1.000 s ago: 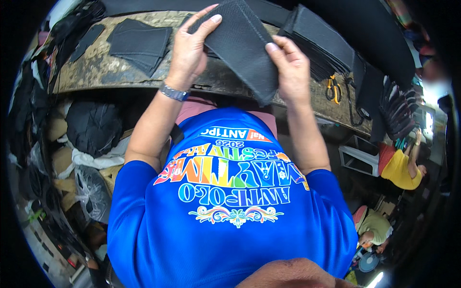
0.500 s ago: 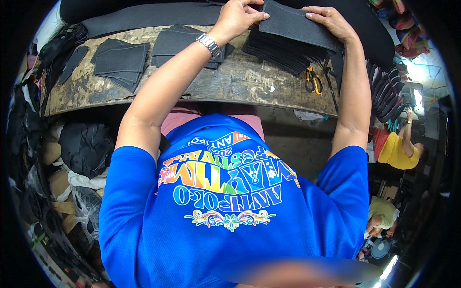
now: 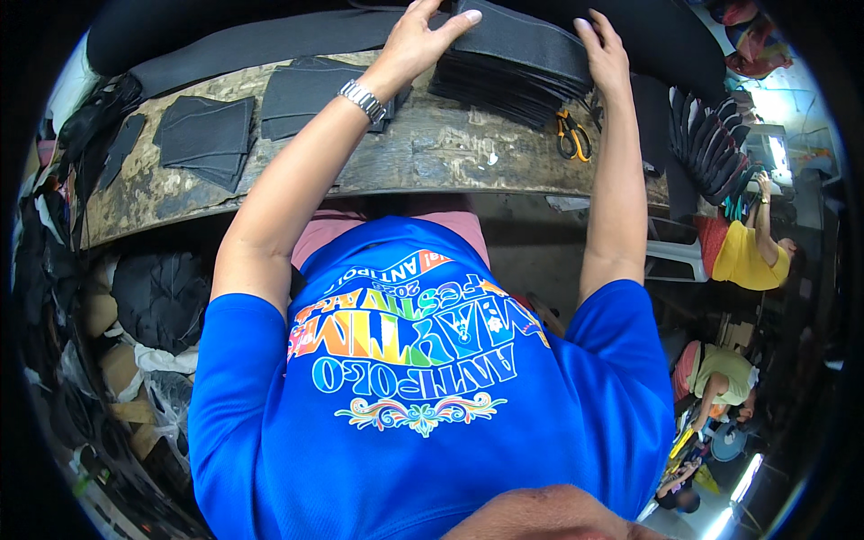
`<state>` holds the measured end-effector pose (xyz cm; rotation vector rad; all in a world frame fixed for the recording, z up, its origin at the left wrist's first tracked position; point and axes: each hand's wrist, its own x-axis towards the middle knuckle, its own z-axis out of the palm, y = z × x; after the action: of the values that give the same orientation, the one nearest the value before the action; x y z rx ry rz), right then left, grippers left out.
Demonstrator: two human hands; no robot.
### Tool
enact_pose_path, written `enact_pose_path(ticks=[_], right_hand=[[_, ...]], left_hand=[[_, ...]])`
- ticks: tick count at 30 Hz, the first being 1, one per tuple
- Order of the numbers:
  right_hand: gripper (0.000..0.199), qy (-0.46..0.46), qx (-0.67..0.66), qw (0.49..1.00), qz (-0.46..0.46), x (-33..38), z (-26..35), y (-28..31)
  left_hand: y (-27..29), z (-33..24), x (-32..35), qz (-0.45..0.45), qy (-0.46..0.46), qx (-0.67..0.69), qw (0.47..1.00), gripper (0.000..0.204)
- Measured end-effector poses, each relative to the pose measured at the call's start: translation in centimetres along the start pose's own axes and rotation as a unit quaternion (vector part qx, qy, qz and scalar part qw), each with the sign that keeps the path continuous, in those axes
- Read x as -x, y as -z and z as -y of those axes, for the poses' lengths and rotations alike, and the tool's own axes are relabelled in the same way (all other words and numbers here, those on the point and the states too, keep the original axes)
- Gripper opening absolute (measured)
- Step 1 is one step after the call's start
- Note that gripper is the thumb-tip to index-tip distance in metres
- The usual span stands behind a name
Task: The person repeatedly picks up small black fabric pieces from a workbench, aligns them, and stacks them into a growing pile. The hands handle the pieces one at a time or in small groups, occasionally adjusting the stack to keep it even.
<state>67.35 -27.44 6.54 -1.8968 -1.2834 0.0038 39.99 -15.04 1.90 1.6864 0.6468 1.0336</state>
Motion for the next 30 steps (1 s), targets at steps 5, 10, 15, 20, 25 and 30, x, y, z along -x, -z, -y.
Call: enact_pose_path(ticks=[5,10,15,20,25,30], right_hand=[[0.078,-0.299,-0.321,0.899,-0.012,6.0,1.2,0.6],[0.068,-0.247,-0.398,0.881,0.064,9.6,3.3,-0.3],[0.077,-0.248,-0.332,0.910,0.032,10.5,2.4,-1.8],[0.080,-0.201,-0.234,0.951,-0.032,10.7,2.5,-3.2],[0.050,0.037,-0.180,0.950,-0.254,11.6,9.1,-2.7],[0.019,0.101,-0.301,0.943,0.097,13.7,16.7,-9.2]], left_hand=[[-1.2,-1.0,0.4,0.018,0.007,-0.066,0.998,0.063],[-2.0,0.3,-0.6,0.019,-0.015,-0.054,0.998,0.054],[-1.4,0.9,-1.6,0.048,-0.011,-0.033,0.998,0.048],[-0.6,-0.2,-1.4,0.036,-0.005,-0.042,0.998,0.057],[8.0,-1.3,0.5,0.080,-0.043,-0.100,0.991,0.044],[21.8,-1.0,7.0,0.095,-0.034,-0.365,0.925,0.058]])
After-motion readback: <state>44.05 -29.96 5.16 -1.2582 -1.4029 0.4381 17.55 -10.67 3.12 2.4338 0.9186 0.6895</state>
